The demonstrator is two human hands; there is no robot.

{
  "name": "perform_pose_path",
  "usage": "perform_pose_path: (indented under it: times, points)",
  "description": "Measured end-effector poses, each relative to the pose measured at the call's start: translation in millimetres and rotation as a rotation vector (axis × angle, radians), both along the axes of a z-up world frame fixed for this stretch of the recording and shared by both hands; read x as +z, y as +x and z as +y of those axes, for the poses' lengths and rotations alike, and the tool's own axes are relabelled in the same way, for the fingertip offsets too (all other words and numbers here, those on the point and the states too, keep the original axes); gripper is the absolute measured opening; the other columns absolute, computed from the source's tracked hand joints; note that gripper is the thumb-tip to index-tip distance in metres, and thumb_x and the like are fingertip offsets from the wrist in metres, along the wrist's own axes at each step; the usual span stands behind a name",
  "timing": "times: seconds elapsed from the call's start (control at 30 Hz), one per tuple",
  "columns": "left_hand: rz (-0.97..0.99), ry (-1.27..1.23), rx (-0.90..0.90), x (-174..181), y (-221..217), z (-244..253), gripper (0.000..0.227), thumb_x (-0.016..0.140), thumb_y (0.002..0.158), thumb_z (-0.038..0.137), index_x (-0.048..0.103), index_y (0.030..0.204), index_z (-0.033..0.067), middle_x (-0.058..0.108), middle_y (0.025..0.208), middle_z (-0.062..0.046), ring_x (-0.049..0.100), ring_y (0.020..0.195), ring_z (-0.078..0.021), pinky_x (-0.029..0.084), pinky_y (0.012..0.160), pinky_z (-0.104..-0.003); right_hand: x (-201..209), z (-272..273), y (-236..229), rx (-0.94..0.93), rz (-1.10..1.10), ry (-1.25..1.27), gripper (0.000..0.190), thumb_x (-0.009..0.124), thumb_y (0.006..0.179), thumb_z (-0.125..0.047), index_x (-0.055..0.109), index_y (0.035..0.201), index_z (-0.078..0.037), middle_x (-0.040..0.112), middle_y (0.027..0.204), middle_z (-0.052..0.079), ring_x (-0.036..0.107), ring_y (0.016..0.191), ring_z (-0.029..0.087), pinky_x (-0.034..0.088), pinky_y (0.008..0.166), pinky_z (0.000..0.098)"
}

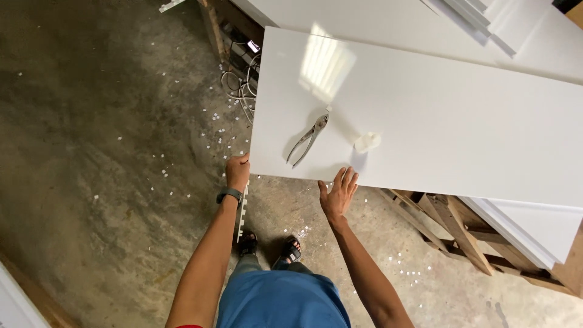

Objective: Cutting and applying plastic edge strips to a white board.

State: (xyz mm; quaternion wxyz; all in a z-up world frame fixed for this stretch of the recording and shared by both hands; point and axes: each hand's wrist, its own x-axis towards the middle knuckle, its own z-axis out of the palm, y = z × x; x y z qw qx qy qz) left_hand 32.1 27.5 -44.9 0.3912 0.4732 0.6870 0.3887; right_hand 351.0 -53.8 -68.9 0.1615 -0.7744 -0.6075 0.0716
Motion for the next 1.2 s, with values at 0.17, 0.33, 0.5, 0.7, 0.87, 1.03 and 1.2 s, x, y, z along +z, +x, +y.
perform_pose_path:
  times: [0.17, 0.33, 0.5, 0.7, 0.87, 1.03, 1.2]
  points:
    - [-0.043, -0.028, -0.050, 16.2, -5.9, 8.5, 0.034, 0.057, 0.094, -0.002, 0.075, 0.121, 0.0076, 0.073, 0.075, -0.018, 0.052, 0.059, -0.0182, 0.041, 0.055, -0.035, 5.9, -1.4, -7.7, -0.034, 0.032, 0.014, 0.095, 0.053, 0.097, -0.061, 0.015, 0.163, -0.005, 0.003, 0.172, 0.017, -0.006, 0.158, 0.038, 0.004, 0.126, 0.0555]
    - [-0.069, -0.039, -0.040, -9.5, -9.3, 24.8, 0.043, 0.052, 0.085, -0.002, 0.077, 0.117, 0.0116, 0.078, 0.088, -0.009, 0.061, 0.060, -0.0167, 0.047, 0.057, -0.034, 11.4, 0.6, -8.5, -0.051, 0.014, -0.031, 0.094, 0.054, 0.097, -0.061, 0.016, 0.163, -0.005, 0.006, 0.171, 0.017, -0.004, 0.157, 0.037, 0.005, 0.126, 0.0555]
    - [0.025, -0.108, -0.068, 20.4, -4.0, 21.4, 0.046, 0.054, 0.084, 0.000, 0.076, 0.121, 0.0158, 0.078, 0.089, -0.017, 0.057, 0.060, -0.0186, 0.047, 0.060, -0.034, 24.5, 1.4, -13.4, -0.080, 0.003, -0.112, 0.093, 0.051, 0.097, -0.061, 0.014, 0.163, -0.007, 0.005, 0.172, 0.014, -0.005, 0.158, 0.035, 0.004, 0.126, 0.0550]
    - [-0.007, -0.156, -0.048, 24.6, -6.2, 15.3, 0.048, 0.050, 0.083, -0.001, 0.076, 0.121, 0.0158, 0.078, 0.094, -0.011, 0.052, 0.055, -0.0195, 0.045, 0.054, -0.035, 30.6, 2.0, -15.6, -0.089, -0.001, -0.193, 0.094, 0.048, 0.097, -0.064, 0.009, 0.163, -0.009, 0.001, 0.172, 0.013, -0.006, 0.157, 0.033, 0.003, 0.125, 0.0562]
    - [-0.096, -0.196, 0.016, 27.8, -9.6, 19.0, 0.046, 0.047, 0.086, -0.002, 0.080, 0.114, 0.0117, 0.079, 0.088, -0.011, 0.059, 0.058, -0.0157, 0.049, 0.055, -0.030, 33.7, 3.1, -14.4, -0.098, 0.000, -0.215, 0.093, 0.050, 0.097, -0.062, 0.012, 0.163, -0.009, 0.004, 0.172, 0.012, -0.005, 0.157, 0.034, 0.007, 0.125, 0.0564]
    - [-0.396, -0.162, 0.105, 30.1, -15.8, 17.4, 0.032, 0.048, 0.101, 0.006, 0.074, 0.114, -0.0061, 0.077, 0.099, -0.018, 0.073, 0.075, -0.0179, 0.061, 0.065, -0.029, 36.4, 1.5, -14.9, -0.078, 0.012, -0.145, 0.092, 0.059, 0.096, -0.056, 0.019, 0.163, -0.008, 0.009, 0.171, 0.015, 0.001, 0.158, 0.035, 0.014, 0.125, 0.0569]
    - [-0.335, -0.148, 0.035, 46.2, -15.2, 16.9, 0.044, 0.039, 0.093, -0.003, 0.046, 0.137, 0.0041, 0.072, 0.111, -0.018, 0.074, 0.077, -0.0214, 0.065, 0.067, -0.034, 38.2, 3.6, -15.8, -0.112, 0.009, -0.216, 0.094, 0.060, 0.095, -0.058, 0.016, 0.163, -0.010, 0.005, 0.172, 0.013, 0.000, 0.158, 0.034, 0.013, 0.124, 0.0579]
